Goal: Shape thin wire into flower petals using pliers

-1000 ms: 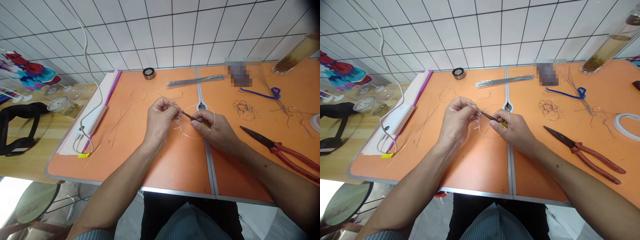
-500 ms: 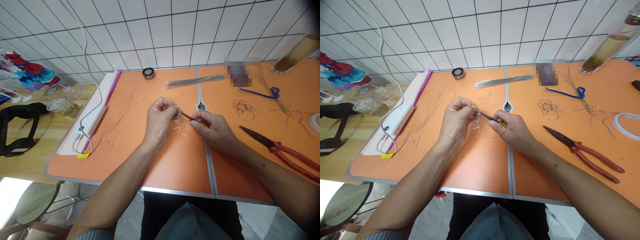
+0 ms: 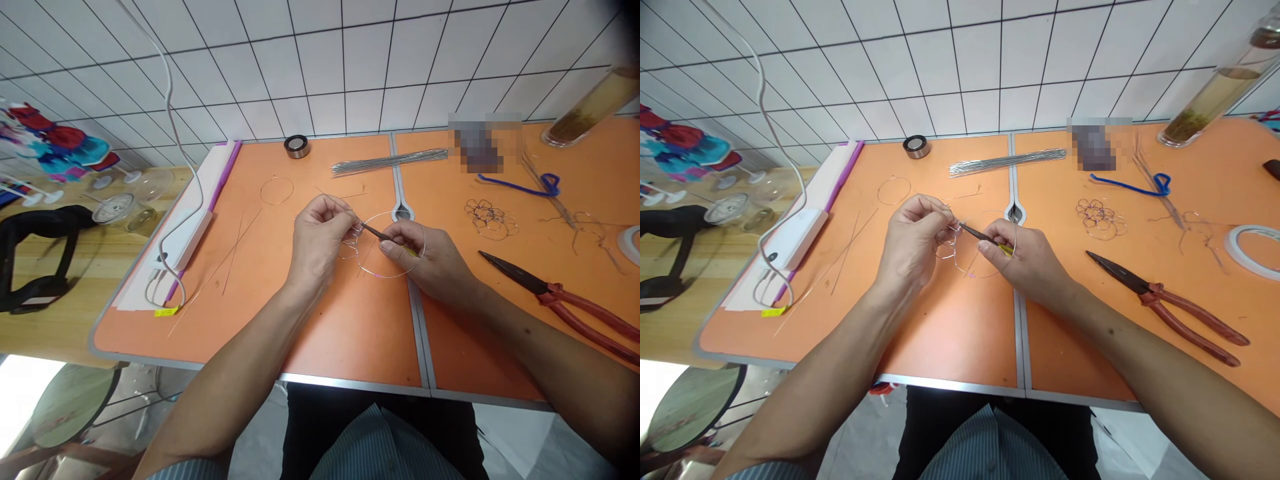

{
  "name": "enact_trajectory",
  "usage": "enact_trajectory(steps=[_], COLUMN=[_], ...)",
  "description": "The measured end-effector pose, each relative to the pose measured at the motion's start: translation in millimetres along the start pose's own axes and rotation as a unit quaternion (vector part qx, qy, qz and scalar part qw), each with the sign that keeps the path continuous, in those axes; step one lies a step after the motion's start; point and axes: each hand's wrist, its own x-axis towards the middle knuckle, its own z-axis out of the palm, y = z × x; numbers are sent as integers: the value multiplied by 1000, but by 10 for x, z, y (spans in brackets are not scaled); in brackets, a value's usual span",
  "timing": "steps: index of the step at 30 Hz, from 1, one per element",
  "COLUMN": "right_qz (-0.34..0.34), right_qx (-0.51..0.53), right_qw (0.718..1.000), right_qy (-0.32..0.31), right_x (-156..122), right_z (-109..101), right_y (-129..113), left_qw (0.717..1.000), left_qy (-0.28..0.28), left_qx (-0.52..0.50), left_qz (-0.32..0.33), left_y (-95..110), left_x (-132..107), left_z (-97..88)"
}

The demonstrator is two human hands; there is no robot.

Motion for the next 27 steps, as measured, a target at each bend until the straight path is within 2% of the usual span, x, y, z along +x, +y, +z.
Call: enact_trajectory(steps=[19, 25, 27], right_qz=[5, 7, 25], right_qx=[7, -22, -61], right_qw=[1000, 1000, 998], right_qy=[-6, -5, -15], right_x=[4, 34, 23], right_z=[15, 48, 58], right_y=[6, 81, 80], left_qw=[1000, 998, 998], left_qy=[-3, 58, 57], left_qx=[10, 0, -4], left_qz=[1, 12, 10], left_y=[-2, 41, 69], left_x=[22, 84, 109], left_z=[-1, -43, -63])
